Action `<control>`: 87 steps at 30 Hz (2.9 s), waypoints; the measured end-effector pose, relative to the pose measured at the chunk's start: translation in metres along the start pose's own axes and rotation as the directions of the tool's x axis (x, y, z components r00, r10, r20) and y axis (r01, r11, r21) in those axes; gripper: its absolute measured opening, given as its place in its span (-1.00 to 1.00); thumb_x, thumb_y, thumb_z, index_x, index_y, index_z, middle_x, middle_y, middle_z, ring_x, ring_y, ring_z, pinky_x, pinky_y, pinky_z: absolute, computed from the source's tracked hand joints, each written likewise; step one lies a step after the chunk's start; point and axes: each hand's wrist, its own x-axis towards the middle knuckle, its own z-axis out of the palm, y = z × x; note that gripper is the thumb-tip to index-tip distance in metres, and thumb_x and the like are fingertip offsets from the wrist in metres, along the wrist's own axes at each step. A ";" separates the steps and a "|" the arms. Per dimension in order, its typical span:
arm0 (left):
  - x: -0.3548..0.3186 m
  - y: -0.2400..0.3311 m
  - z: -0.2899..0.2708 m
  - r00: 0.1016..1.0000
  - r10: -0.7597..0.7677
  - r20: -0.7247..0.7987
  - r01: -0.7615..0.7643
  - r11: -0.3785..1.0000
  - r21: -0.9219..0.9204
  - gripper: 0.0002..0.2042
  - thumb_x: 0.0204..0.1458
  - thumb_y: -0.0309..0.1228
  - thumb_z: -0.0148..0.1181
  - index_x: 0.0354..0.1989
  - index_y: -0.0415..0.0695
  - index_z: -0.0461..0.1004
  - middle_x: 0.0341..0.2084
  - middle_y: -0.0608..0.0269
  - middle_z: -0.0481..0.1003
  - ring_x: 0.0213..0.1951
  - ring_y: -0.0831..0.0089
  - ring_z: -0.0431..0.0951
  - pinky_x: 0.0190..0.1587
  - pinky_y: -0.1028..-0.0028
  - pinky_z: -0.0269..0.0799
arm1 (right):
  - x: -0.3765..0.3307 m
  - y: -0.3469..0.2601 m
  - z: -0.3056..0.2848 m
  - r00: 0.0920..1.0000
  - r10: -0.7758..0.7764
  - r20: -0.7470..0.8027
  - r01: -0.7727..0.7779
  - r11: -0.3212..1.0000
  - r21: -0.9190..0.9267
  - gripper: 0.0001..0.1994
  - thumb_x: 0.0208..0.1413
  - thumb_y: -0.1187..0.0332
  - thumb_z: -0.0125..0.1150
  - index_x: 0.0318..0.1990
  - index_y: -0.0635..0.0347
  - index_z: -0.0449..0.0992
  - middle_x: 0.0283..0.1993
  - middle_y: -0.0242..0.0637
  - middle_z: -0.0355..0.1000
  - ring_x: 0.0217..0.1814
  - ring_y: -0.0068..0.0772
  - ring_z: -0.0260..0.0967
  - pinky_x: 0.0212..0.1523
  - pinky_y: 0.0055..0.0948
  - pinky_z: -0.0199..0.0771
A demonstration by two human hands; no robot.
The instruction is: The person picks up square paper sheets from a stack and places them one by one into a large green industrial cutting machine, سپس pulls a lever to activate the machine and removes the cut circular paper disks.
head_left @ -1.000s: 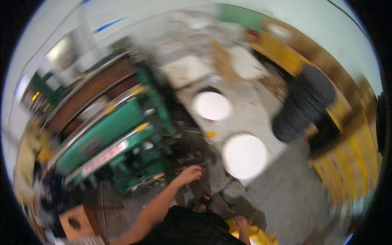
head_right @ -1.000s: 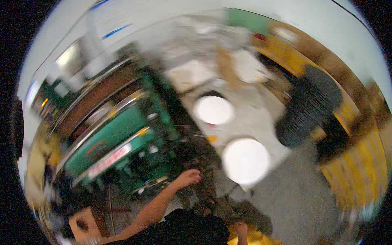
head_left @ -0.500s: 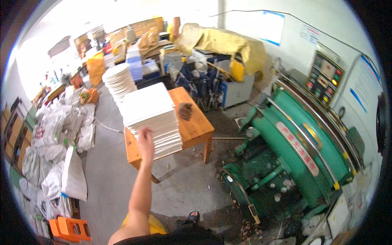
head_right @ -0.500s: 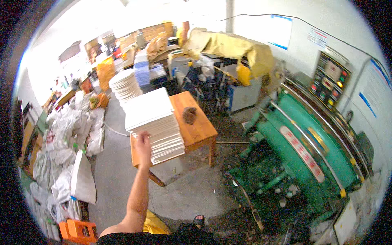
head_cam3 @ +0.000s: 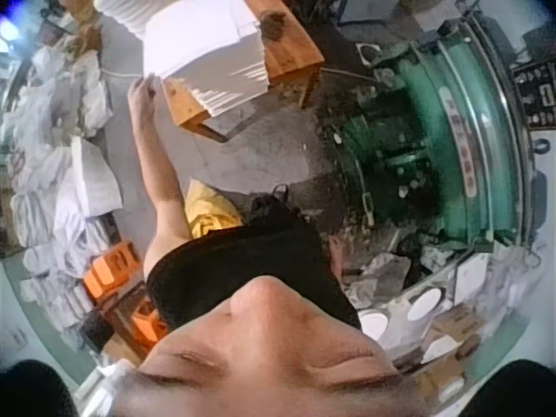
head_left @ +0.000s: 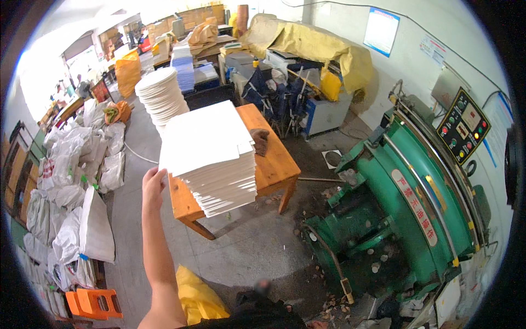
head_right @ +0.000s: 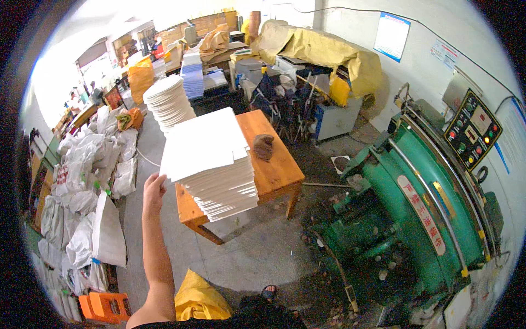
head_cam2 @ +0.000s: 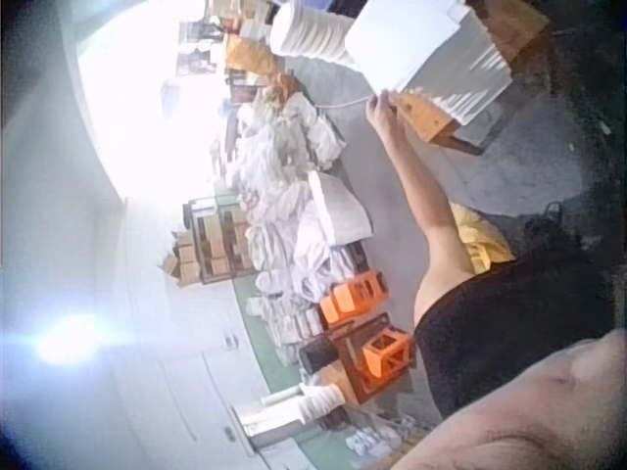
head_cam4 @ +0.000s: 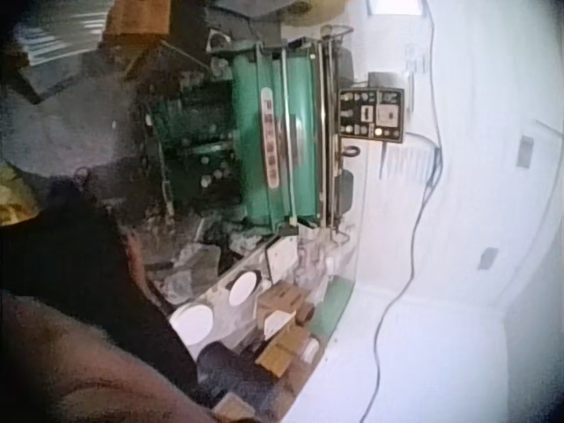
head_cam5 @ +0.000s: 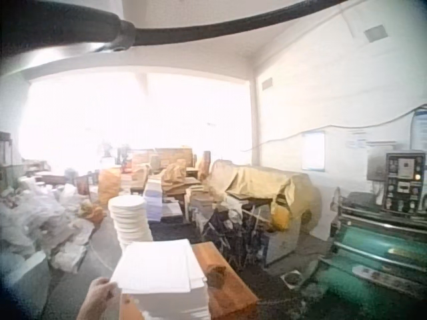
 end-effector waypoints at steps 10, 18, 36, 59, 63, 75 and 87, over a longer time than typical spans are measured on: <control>-0.025 0.013 -0.018 0.951 0.135 0.278 -0.048 0.953 -0.301 -0.63 0.18 -0.30 -0.07 0.07 -0.28 0.35 -0.13 0.12 0.47 -0.07 0.38 0.49 -0.04 0.39 0.40 | -0.021 0.005 -0.011 0.978 0.186 -0.090 -0.195 0.977 -0.093 -0.67 0.23 0.11 0.03 -0.37 0.20 0.49 -0.50 -0.25 0.36 -0.46 -0.38 0.30 -0.33 -0.31 0.35; -0.089 0.036 0.151 0.921 0.245 0.303 -0.101 0.901 -0.422 -0.37 0.12 -0.17 -0.04 0.34 -0.20 0.10 0.15 0.03 0.31 0.13 0.23 0.37 0.10 0.28 0.34 | -0.119 -0.153 -0.059 0.734 -0.575 -0.361 0.512 0.818 -0.261 -0.69 0.21 0.23 0.14 -0.01 0.24 0.51 -0.07 -0.11 0.51 -0.07 -0.19 0.50 -0.09 -0.30 0.49; -0.347 -0.103 0.302 0.252 -0.644 0.722 0.606 0.687 0.401 -0.58 0.03 -0.42 0.10 0.07 -0.33 0.30 -0.20 0.07 0.52 -0.31 0.33 0.60 -0.43 0.44 0.56 | 0.109 -0.265 -0.339 0.812 -0.011 -0.584 0.418 0.709 0.568 -0.69 0.03 0.31 0.25 -0.12 0.28 0.43 -0.23 -0.21 0.44 -0.24 -0.36 0.44 -0.23 -0.33 0.50; -0.509 -0.247 0.640 0.024 -0.665 0.747 0.669 0.566 0.482 -0.68 0.20 -0.54 -0.13 0.09 -0.43 0.21 -0.05 -0.12 0.41 0.01 0.04 0.47 0.06 0.13 0.51 | -0.060 -0.089 -0.425 0.655 -0.198 -0.729 0.751 0.062 0.658 -0.50 0.10 0.39 0.11 0.20 0.34 0.23 0.09 -0.05 0.37 0.11 -0.12 0.37 0.15 -0.14 0.37; -0.498 -0.267 0.644 0.061 -0.616 0.786 0.655 0.618 0.434 -0.68 0.20 -0.55 -0.11 0.09 -0.46 0.20 -0.06 -0.14 0.42 -0.03 0.04 0.50 0.07 0.17 0.50 | -0.106 0.009 -0.371 0.631 0.063 -0.774 0.748 0.218 0.627 -0.50 0.00 0.46 0.07 0.16 0.37 0.23 0.04 0.02 0.37 0.05 -0.10 0.40 0.05 -0.14 0.45; -0.596 -0.223 0.694 -0.044 0.109 0.993 -0.911 0.403 -0.085 -0.43 -0.05 -0.21 0.22 0.16 -0.15 0.31 0.17 0.04 0.31 0.28 0.04 0.17 0.31 0.09 0.05 | -0.220 -0.056 -0.265 0.489 0.353 -0.798 0.063 0.898 0.435 -0.60 0.18 0.31 0.09 0.17 0.16 0.39 0.31 0.22 0.11 0.34 0.16 0.05 0.31 -0.14 0.07; -0.603 -0.215 0.686 -0.252 0.038 0.967 -0.759 0.612 -0.222 -0.57 0.06 -0.25 0.13 0.09 -0.17 0.39 0.08 0.02 0.40 0.17 0.13 0.33 0.20 0.08 0.20 | -0.241 -0.048 -0.168 0.218 0.508 -0.834 0.751 0.458 0.476 -0.68 0.08 0.44 0.12 -0.01 0.38 0.43 -0.16 -0.14 0.49 -0.13 -0.34 0.46 -0.10 -0.40 0.46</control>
